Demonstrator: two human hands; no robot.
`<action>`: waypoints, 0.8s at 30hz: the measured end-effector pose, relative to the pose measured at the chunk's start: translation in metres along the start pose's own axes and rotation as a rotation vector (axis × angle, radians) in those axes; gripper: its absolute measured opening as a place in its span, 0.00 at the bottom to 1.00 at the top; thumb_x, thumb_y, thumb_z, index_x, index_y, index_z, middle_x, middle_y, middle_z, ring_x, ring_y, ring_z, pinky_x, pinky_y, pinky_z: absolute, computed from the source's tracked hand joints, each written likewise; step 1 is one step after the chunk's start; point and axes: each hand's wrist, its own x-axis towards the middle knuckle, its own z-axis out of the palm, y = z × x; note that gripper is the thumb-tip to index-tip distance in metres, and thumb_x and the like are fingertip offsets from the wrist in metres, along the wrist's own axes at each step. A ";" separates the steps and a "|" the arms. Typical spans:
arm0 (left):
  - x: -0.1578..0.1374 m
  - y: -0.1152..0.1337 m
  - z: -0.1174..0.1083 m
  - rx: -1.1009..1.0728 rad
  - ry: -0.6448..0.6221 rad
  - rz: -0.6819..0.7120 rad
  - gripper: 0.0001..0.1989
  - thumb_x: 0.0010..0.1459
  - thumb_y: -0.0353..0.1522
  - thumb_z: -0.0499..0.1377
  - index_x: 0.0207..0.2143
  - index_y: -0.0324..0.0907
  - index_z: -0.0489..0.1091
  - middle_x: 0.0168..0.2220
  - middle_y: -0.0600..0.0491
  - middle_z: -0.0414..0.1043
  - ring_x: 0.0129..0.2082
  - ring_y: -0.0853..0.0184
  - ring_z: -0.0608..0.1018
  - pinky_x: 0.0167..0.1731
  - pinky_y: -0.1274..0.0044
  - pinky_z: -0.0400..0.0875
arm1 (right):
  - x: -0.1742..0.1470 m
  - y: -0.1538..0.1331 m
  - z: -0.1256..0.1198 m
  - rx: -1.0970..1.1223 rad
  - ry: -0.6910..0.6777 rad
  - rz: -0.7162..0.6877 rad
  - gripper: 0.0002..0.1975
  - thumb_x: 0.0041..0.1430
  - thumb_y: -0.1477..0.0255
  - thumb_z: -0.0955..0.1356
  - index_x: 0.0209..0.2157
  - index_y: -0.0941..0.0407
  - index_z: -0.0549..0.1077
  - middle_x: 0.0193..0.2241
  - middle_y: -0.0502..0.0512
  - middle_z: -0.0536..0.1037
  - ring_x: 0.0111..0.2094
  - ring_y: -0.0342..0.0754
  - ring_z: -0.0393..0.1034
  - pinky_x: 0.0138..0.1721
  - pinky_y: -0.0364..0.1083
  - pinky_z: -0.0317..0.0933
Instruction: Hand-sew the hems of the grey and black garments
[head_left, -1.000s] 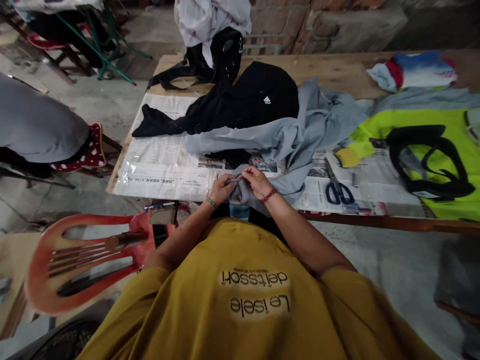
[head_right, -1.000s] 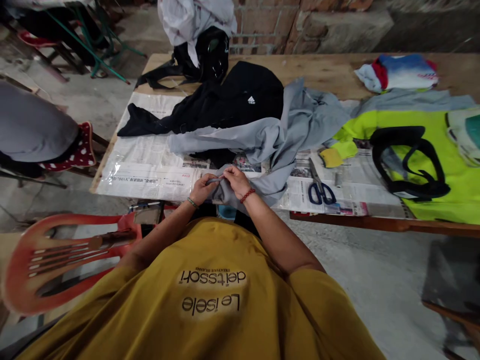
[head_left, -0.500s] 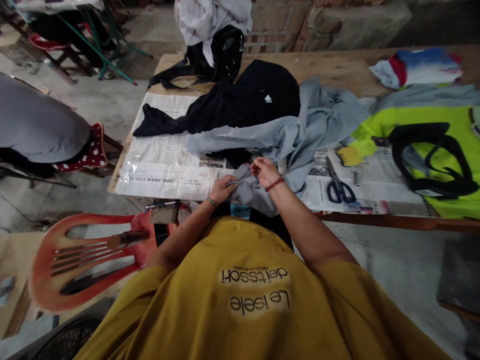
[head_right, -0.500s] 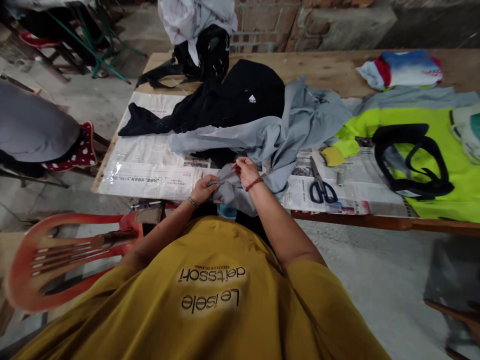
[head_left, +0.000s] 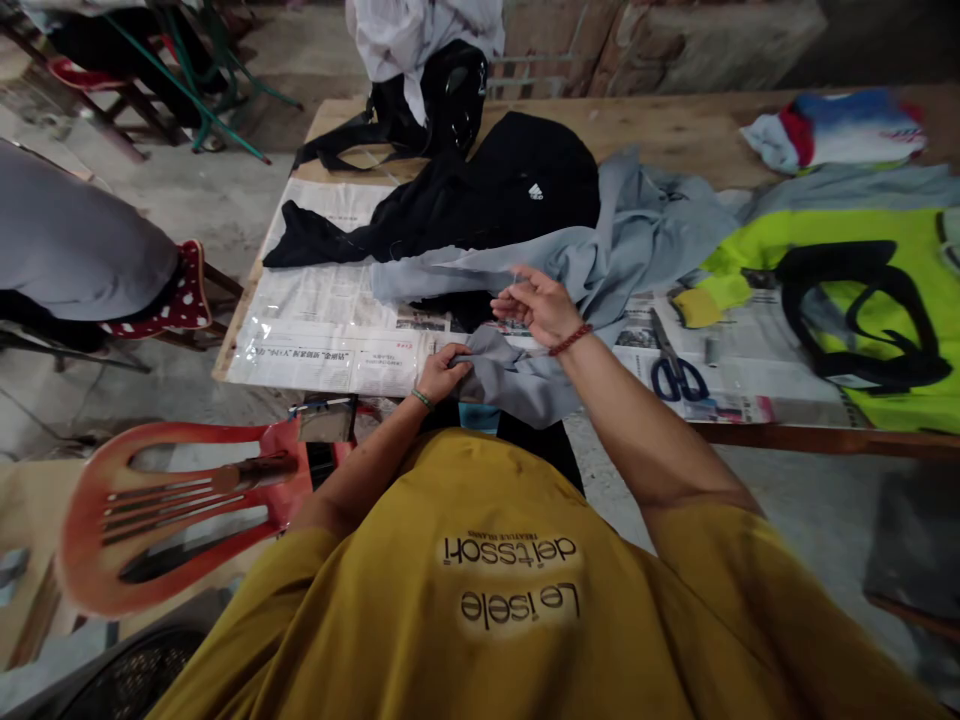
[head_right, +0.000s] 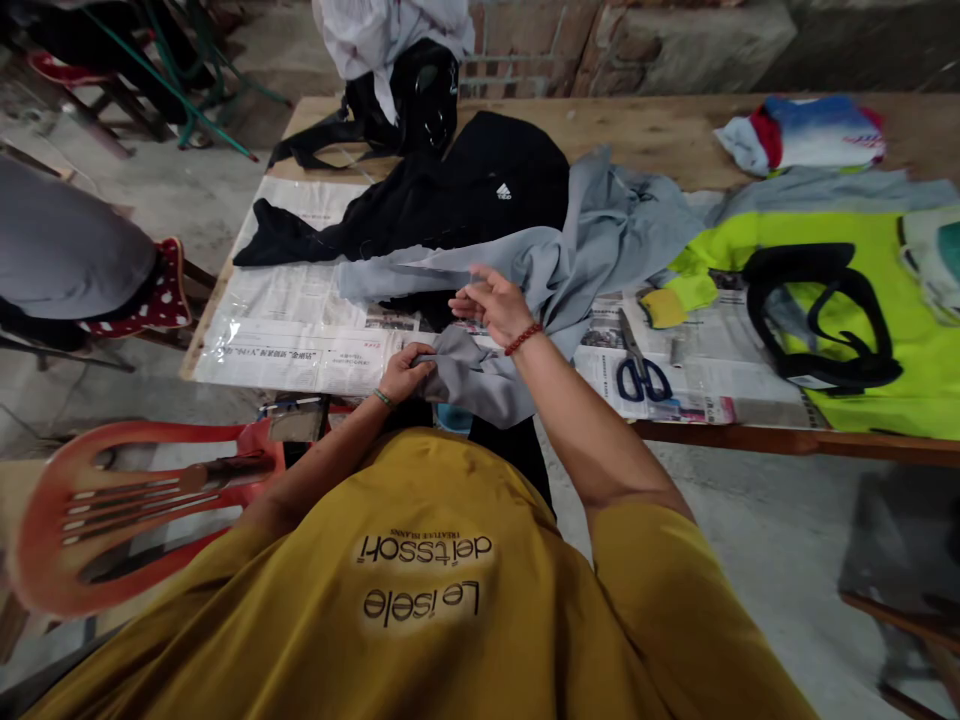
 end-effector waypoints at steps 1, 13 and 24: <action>0.000 0.000 0.000 0.003 0.001 -0.006 0.10 0.51 0.31 0.60 0.37 0.40 0.75 0.36 0.53 0.77 0.37 0.67 0.76 0.41 0.76 0.72 | 0.006 -0.006 -0.005 -0.053 0.035 -0.056 0.14 0.58 0.68 0.73 0.43 0.53 0.67 0.26 0.44 0.75 0.33 0.45 0.78 0.38 0.48 0.74; 0.001 0.001 0.001 0.028 0.001 0.008 0.09 0.50 0.32 0.60 0.35 0.41 0.75 0.32 0.56 0.75 0.33 0.69 0.74 0.37 0.78 0.71 | 0.012 -0.099 -0.084 -1.363 0.244 -0.651 0.10 0.67 0.79 0.64 0.46 0.60 0.75 0.48 0.63 0.78 0.52 0.48 0.70 0.57 0.50 0.58; 0.001 0.001 0.001 0.034 -0.002 0.001 0.10 0.50 0.32 0.60 0.36 0.40 0.75 0.32 0.55 0.76 0.34 0.68 0.74 0.37 0.78 0.71 | -0.005 -0.177 -0.155 -1.769 0.542 -0.642 0.18 0.71 0.72 0.58 0.52 0.66 0.74 0.51 0.69 0.77 0.57 0.54 0.69 0.56 0.52 0.60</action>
